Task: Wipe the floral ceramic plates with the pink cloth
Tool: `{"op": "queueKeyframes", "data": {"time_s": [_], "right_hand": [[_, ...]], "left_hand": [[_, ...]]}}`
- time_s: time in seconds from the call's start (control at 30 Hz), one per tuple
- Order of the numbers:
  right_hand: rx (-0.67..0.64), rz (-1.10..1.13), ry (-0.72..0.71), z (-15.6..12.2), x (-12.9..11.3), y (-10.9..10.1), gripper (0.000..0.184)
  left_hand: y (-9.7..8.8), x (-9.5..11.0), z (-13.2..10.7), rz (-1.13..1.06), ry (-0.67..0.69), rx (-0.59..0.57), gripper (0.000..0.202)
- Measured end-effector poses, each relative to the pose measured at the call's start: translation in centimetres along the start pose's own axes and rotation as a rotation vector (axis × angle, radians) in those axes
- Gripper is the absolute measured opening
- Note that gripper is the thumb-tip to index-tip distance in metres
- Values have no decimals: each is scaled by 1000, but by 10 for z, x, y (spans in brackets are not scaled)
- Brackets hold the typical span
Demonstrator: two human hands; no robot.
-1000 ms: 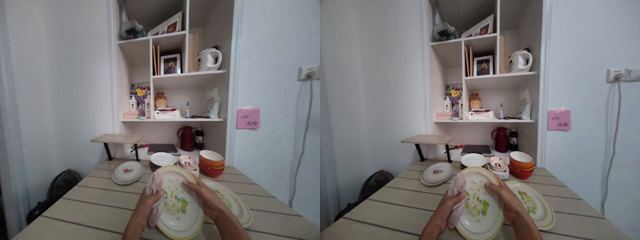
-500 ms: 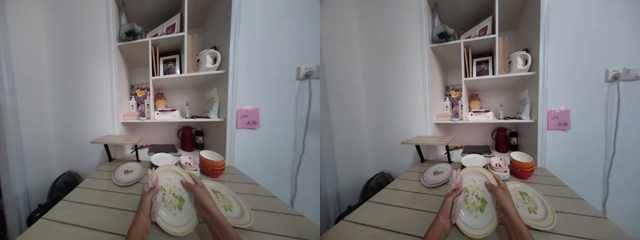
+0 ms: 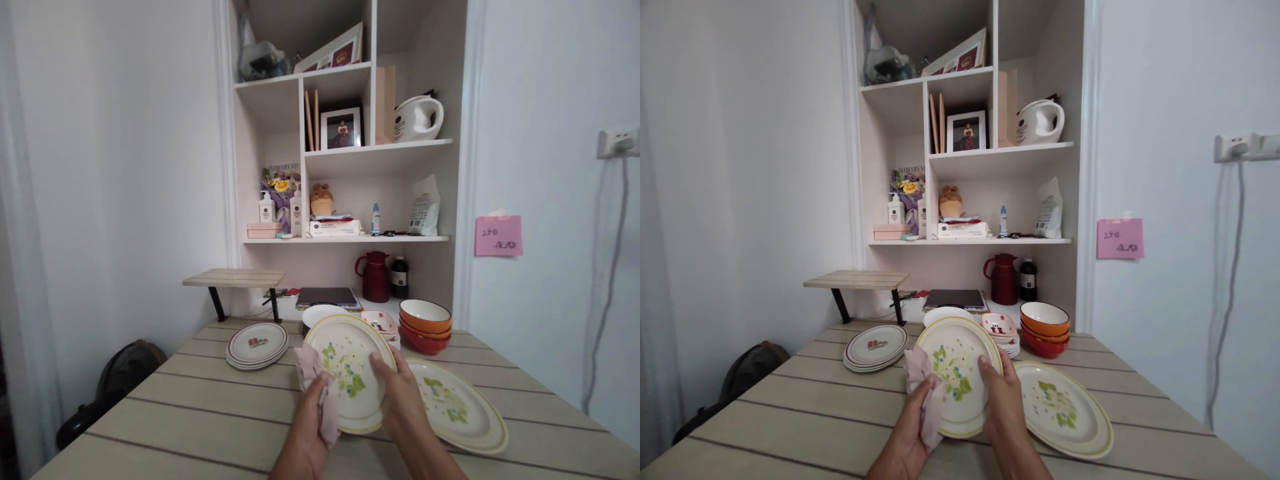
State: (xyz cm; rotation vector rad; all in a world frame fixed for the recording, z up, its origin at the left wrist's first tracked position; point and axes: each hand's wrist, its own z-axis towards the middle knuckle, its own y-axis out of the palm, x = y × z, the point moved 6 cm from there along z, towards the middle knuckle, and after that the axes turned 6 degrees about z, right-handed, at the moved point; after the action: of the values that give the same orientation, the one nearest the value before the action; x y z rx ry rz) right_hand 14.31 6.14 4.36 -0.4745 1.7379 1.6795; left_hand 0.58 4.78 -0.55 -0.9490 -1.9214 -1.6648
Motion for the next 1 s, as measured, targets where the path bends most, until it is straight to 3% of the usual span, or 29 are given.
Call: {"op": "queueKeyframes", "data": {"time_s": [0.23,0.4,0.53,0.77,1.0], "right_hand": [[-32,58,-16,-9,18,8,88],[-91,66,103,-8,23,14,84],[-147,-20,225,-6,10,17,80],[-241,-172,188,-2,-26,11,74],[-427,-227,368,-17,-28,15,68]], "left_hand": [[0,10,-2,-58,121,13,57],[-4,16,-5,-52,141,82,56],[-4,30,-10,-52,183,37,57],[-8,46,-16,186,234,-37,63],[-4,43,-21,255,186,-168,58]]}}
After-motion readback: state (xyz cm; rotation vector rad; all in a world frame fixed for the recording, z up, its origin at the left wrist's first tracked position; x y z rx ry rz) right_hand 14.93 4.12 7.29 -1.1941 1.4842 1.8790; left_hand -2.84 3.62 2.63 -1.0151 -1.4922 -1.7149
